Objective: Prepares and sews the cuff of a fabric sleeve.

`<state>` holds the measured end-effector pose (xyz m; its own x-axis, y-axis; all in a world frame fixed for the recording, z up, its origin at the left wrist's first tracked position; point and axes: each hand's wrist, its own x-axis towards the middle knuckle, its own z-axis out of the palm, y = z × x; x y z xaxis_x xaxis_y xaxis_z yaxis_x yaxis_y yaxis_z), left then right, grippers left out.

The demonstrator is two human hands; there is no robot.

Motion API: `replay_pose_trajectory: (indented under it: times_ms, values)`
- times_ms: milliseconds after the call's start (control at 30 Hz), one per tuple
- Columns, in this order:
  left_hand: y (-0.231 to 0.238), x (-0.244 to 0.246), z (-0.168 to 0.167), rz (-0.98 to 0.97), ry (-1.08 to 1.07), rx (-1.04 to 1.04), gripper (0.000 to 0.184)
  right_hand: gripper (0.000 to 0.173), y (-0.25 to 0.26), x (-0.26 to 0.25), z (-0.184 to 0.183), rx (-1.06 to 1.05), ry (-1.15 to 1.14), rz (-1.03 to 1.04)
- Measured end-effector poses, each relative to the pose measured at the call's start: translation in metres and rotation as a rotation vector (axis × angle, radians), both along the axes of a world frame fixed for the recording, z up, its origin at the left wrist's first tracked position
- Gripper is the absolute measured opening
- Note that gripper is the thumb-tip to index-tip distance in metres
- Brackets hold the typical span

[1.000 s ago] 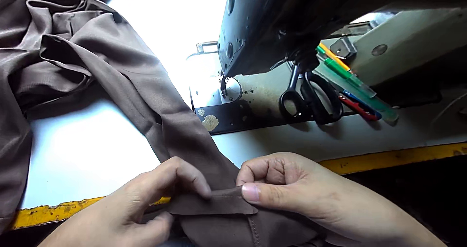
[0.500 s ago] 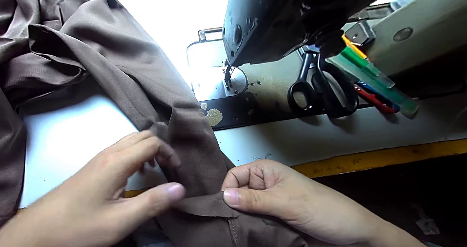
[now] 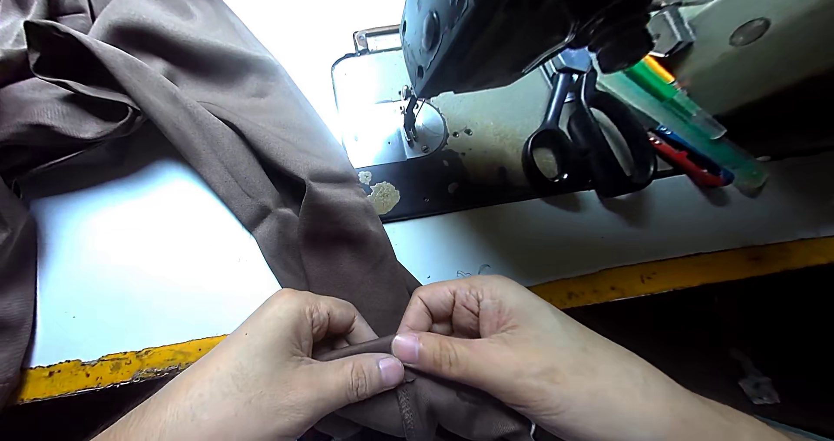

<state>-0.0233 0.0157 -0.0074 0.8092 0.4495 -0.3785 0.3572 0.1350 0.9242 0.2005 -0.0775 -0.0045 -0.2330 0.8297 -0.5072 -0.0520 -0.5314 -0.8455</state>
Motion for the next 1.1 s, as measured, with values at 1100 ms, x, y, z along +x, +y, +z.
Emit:
replay_pose_trajectory:
  times_ms: [1100]
  values:
    - [-0.006,-0.006,0.004,0.107,-0.058,0.066,0.017,0.021,0.001,-0.001,0.006,0.12,-0.048,0.107]
